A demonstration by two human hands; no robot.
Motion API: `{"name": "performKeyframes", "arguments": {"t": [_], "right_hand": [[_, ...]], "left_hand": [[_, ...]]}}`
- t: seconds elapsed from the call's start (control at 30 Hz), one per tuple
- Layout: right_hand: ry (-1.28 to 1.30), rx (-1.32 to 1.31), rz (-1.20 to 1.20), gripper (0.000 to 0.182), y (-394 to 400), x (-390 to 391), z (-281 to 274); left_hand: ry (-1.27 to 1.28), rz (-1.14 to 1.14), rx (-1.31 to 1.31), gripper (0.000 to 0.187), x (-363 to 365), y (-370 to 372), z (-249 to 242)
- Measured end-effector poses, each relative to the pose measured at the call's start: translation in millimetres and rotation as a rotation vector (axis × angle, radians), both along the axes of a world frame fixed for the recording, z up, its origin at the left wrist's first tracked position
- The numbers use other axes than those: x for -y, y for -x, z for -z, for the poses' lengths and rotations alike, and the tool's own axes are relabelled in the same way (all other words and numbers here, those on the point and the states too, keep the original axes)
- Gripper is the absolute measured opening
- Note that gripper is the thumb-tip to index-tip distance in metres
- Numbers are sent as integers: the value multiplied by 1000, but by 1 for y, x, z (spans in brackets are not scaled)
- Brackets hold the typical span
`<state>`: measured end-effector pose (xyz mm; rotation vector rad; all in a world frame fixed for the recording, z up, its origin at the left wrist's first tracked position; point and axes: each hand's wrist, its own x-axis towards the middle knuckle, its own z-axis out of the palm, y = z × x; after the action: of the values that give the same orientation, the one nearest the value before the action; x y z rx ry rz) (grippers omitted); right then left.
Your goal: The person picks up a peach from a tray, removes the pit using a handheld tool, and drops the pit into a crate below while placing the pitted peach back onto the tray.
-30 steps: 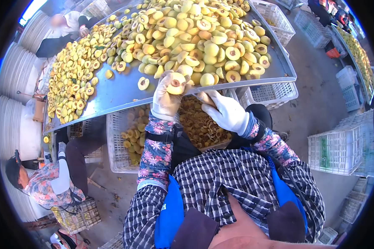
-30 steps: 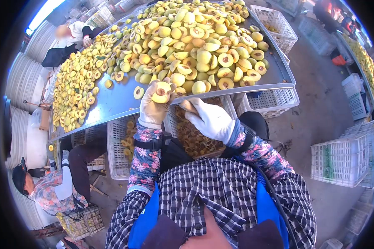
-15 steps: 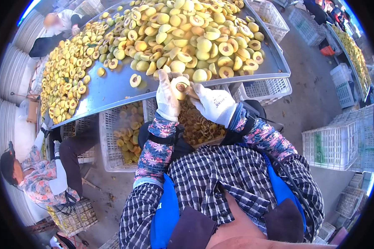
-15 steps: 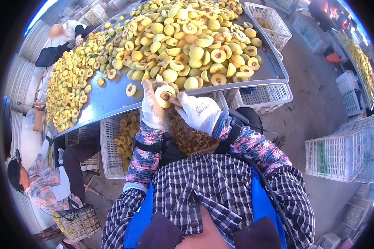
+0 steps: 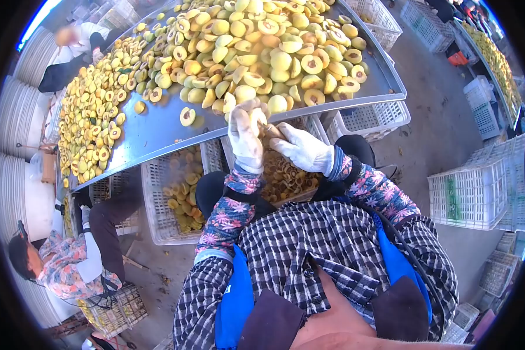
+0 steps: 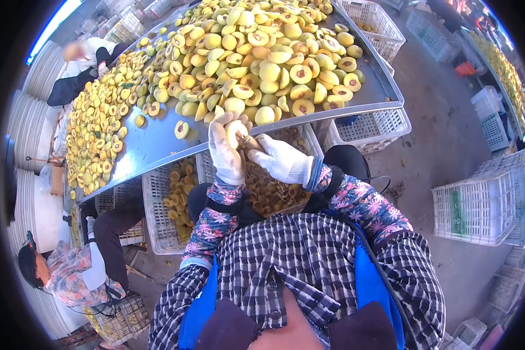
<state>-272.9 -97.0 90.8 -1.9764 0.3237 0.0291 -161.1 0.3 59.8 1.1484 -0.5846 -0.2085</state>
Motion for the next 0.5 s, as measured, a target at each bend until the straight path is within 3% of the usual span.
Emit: {"name": "performKeyframes", "arguments": {"t": [0.07, 0.1, 0.23, 0.3, 0.33, 0.47, 0.5], "right_hand": [[143, -22, -122, 42, 6, 6, 0], [139, -30, -123, 42, 8, 9, -1], [-134, 79, -209, 38, 13, 12, 9], [-802, -247, -116, 34, 17, 11, 9], [-984, -219, -43, 31, 20, 3, 11], [-1218, -271, 4, 33, 21, 0, 13], [-1395, -267, -46, 33, 21, 2, 19]], "left_hand": [[-80, 214, -359, 61, -11, -5, -10], [-83, 214, -367, 61, -12, -4, -14], [-101, 377, -629, 55, -11, -10, -22], [-167, 433, -627, 54, -10, -11, -25], [-168, 431, -630, 54, -10, -11, -24], [-51, 346, -678, 54, -4, -2, -21], [-10, 314, -686, 54, -3, 0, -22]]}}
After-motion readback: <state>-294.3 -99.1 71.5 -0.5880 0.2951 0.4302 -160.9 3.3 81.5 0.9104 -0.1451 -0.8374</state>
